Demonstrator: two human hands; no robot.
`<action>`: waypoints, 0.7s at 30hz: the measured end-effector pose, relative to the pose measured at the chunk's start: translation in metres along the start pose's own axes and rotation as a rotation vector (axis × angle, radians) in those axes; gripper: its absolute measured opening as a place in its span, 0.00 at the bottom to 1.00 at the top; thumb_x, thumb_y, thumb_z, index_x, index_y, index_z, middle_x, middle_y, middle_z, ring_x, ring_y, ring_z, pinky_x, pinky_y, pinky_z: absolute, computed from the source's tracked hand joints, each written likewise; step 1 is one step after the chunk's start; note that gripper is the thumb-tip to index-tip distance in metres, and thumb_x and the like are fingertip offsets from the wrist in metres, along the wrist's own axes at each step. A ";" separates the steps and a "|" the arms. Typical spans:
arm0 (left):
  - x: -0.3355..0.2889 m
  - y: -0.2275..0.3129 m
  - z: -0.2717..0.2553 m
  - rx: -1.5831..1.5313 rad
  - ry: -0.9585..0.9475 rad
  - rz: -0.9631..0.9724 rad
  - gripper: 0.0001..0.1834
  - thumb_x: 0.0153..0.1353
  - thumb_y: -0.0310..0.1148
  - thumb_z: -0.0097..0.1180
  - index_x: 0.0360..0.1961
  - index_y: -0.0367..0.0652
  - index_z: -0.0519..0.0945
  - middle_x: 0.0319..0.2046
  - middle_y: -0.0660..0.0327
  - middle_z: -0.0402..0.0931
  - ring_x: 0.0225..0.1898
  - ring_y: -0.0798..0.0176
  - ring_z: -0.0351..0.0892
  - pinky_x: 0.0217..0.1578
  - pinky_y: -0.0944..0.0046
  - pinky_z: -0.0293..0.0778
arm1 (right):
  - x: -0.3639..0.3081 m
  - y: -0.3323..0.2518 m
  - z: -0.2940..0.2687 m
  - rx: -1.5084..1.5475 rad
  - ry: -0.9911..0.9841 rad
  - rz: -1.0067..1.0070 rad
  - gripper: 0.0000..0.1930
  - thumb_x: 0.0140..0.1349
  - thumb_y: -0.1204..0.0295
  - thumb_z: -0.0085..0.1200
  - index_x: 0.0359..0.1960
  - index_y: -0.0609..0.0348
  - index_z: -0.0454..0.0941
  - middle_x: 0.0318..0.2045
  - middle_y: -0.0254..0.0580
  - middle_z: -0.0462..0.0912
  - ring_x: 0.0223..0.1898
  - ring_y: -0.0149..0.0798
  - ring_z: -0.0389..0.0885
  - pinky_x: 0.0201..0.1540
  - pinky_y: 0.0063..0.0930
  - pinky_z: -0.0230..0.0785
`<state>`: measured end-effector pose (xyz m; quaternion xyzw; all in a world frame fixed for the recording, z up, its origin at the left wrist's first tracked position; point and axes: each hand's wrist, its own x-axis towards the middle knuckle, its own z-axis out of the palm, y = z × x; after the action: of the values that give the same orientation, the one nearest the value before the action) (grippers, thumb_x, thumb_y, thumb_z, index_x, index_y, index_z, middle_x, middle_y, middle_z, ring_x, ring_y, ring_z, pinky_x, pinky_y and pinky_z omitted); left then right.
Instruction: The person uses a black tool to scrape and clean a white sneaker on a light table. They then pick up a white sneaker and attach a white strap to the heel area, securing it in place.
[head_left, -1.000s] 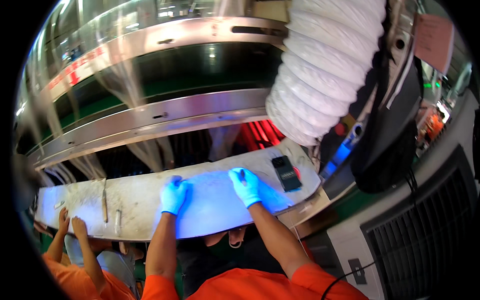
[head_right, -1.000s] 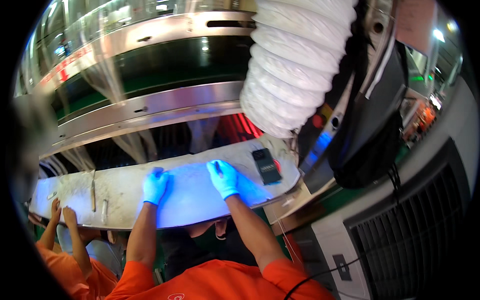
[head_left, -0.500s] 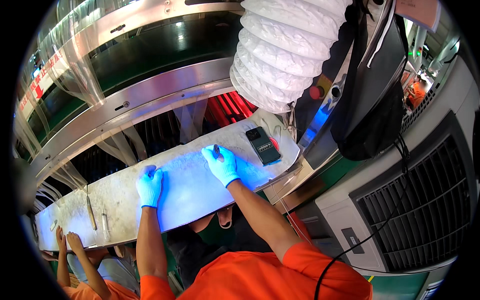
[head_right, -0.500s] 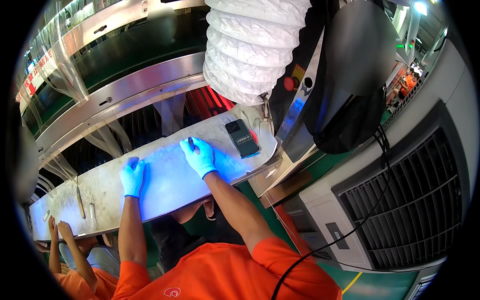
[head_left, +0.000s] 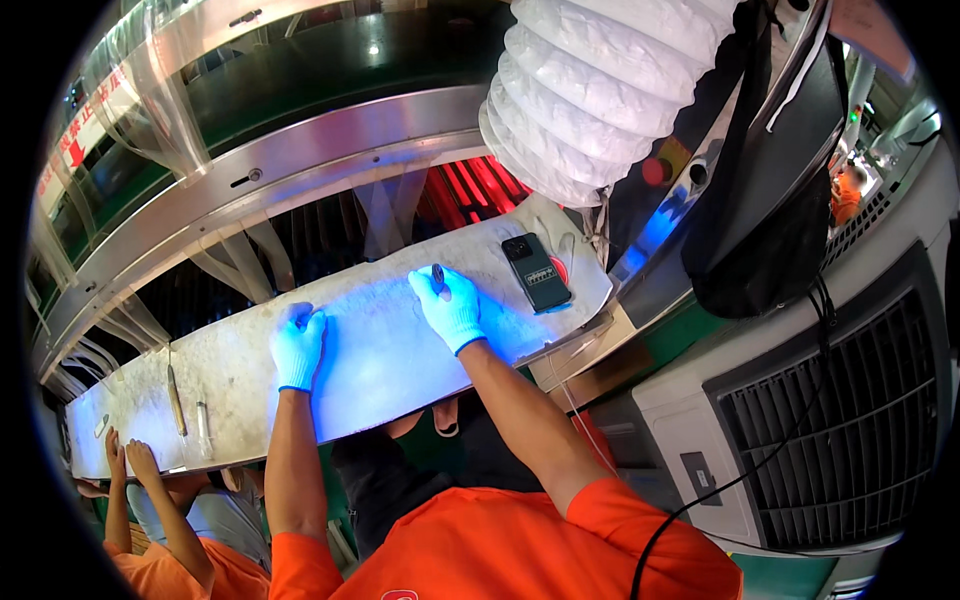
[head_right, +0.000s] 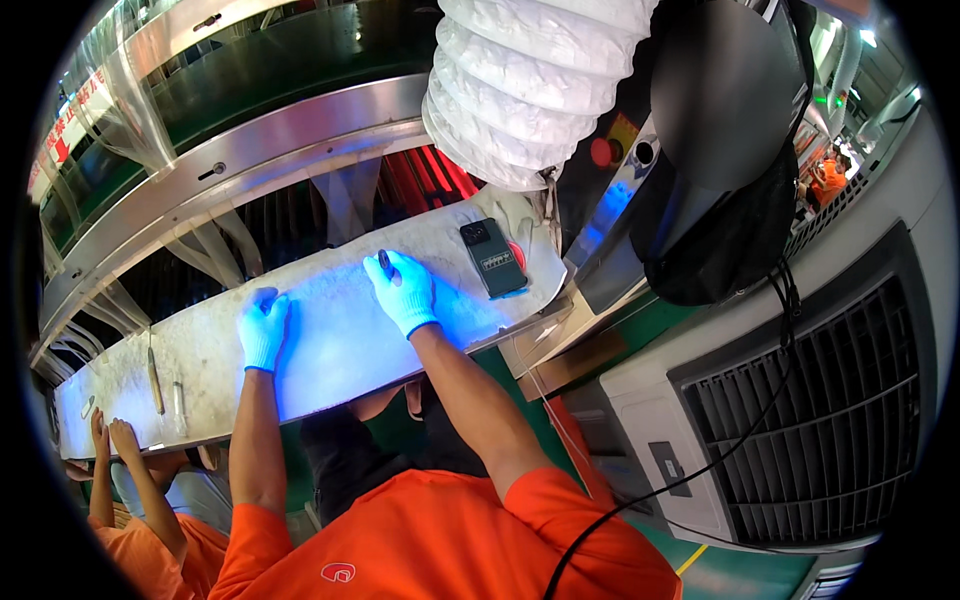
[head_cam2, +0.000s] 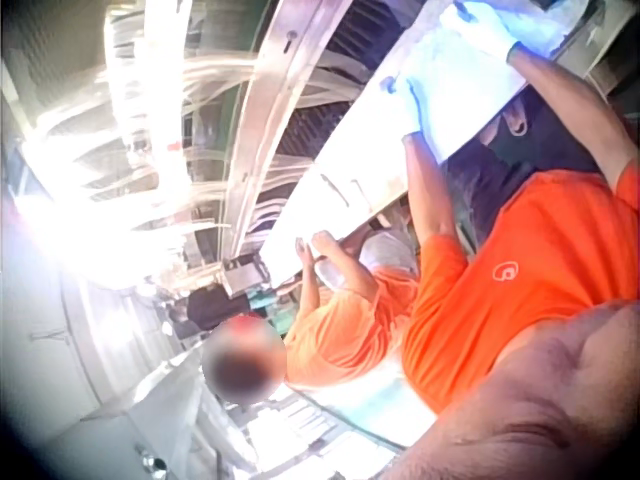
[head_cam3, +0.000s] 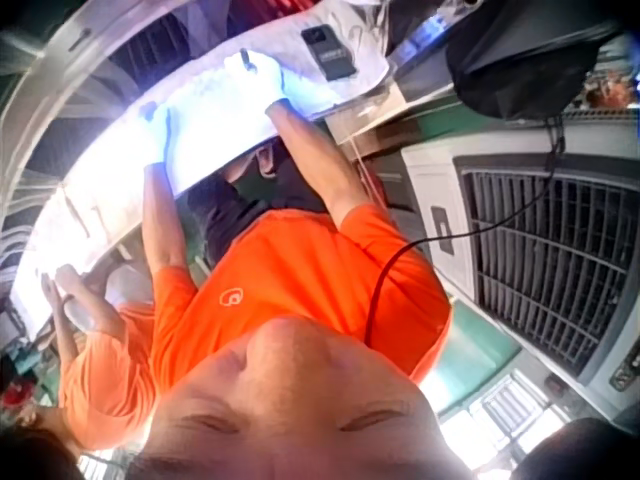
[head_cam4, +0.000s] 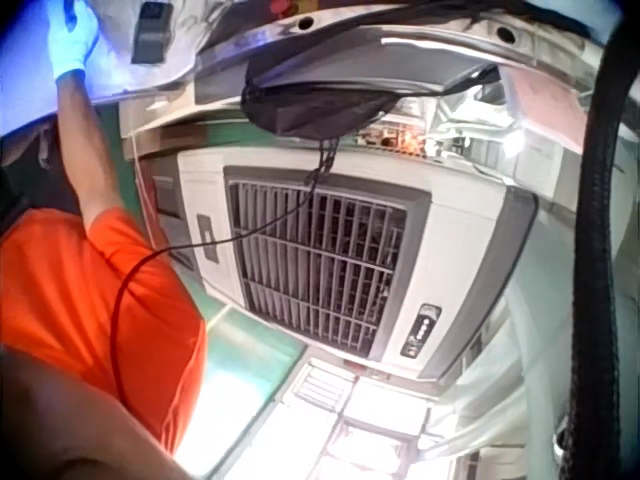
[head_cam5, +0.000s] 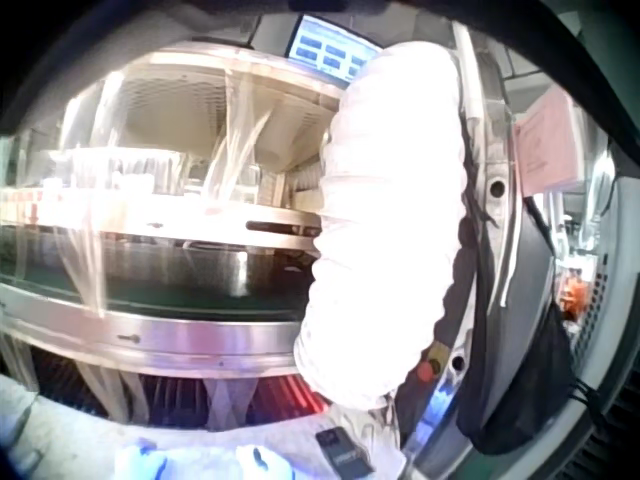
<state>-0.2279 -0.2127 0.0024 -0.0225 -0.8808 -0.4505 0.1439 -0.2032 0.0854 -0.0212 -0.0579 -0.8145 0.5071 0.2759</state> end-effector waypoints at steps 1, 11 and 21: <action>-0.001 0.004 -0.001 -0.044 -0.012 -0.040 0.16 0.65 0.38 0.71 0.49 0.39 0.90 0.33 0.53 0.88 0.34 0.57 0.89 0.43 0.56 0.84 | 0.000 0.001 0.001 0.027 0.011 -0.001 0.18 0.73 0.53 0.65 0.35 0.56 0.88 0.34 0.53 0.89 0.38 0.61 0.88 0.42 0.49 0.78; 0.004 -0.008 0.003 0.062 0.005 0.051 0.17 0.65 0.38 0.71 0.50 0.38 0.90 0.35 0.51 0.90 0.37 0.54 0.91 0.46 0.55 0.85 | 0.000 0.021 0.013 0.255 0.198 0.082 0.18 0.74 0.55 0.67 0.46 0.59 0.91 0.36 0.48 0.94 0.40 0.52 0.92 0.46 0.42 0.81; 0.007 -0.014 0.004 0.091 0.019 0.064 0.18 0.65 0.40 0.69 0.50 0.40 0.91 0.39 0.49 0.92 0.40 0.51 0.93 0.48 0.54 0.86 | 0.000 0.050 -0.020 0.118 0.349 0.204 0.15 0.73 0.66 0.70 0.53 0.62 0.88 0.29 0.36 0.86 0.24 0.29 0.81 0.29 0.28 0.73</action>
<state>-0.2382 -0.2184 -0.0084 -0.0398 -0.8978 -0.4054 0.1674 -0.2020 0.1250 -0.0574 -0.2109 -0.7130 0.5617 0.3629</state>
